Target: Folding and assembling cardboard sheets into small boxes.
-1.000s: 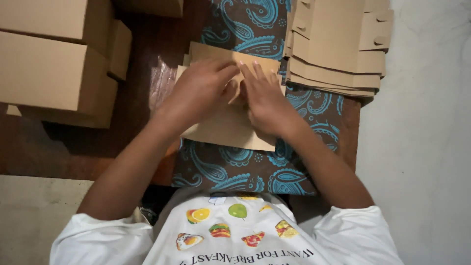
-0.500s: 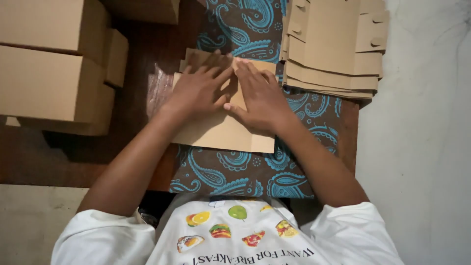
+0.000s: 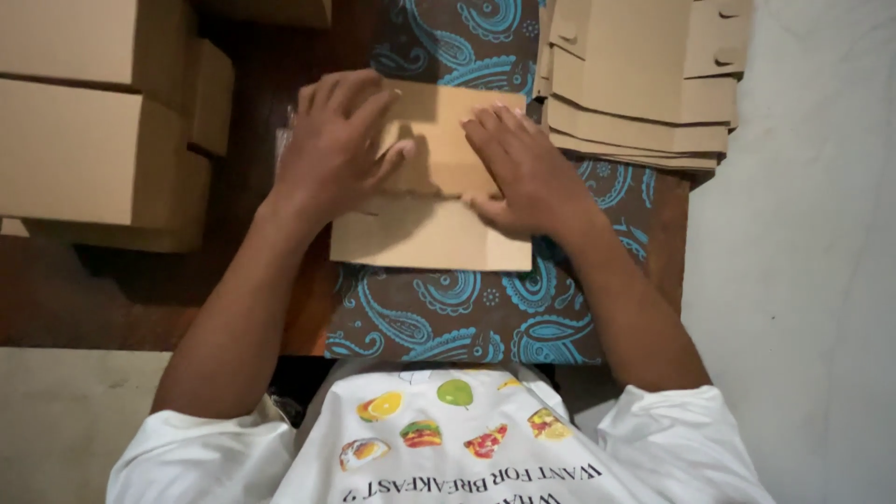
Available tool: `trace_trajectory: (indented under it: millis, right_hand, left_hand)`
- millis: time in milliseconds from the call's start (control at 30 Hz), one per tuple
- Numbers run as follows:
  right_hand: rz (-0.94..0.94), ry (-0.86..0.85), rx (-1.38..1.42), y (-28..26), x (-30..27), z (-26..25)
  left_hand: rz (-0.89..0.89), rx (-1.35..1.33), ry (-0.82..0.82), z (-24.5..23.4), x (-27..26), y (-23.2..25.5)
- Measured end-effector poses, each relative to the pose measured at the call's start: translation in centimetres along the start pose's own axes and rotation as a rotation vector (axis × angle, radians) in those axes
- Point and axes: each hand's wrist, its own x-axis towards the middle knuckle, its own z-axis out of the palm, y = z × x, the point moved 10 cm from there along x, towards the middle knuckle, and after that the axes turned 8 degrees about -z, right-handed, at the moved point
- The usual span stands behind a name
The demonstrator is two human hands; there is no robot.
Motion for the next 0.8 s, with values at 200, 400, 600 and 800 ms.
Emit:
trace_trajectory:
  millis: [200,400,600,800]
  right_hand:
    - [-0.121,0.411,-0.237,-0.2,0.1,-5.1]
    - [-0.219,0.663,-0.178,0.6,0.5,-10.3]
    - [-0.320,0.713,-0.039,-1.1,0.2,-14.5]
    - [-0.273,0.503,-0.022,-5.3,-1.7,-14.1]
  left_hand:
    - [0.254,-0.435,-0.221,-2.1,-2.1,6.7]
    - [0.389,-0.006,-0.433,5.4,-3.5,7.7]
    - [0.180,0.095,-0.384,7.7,-2.0,5.5]
    - [0.264,-0.003,-0.087,8.6,-1.1,4.8]
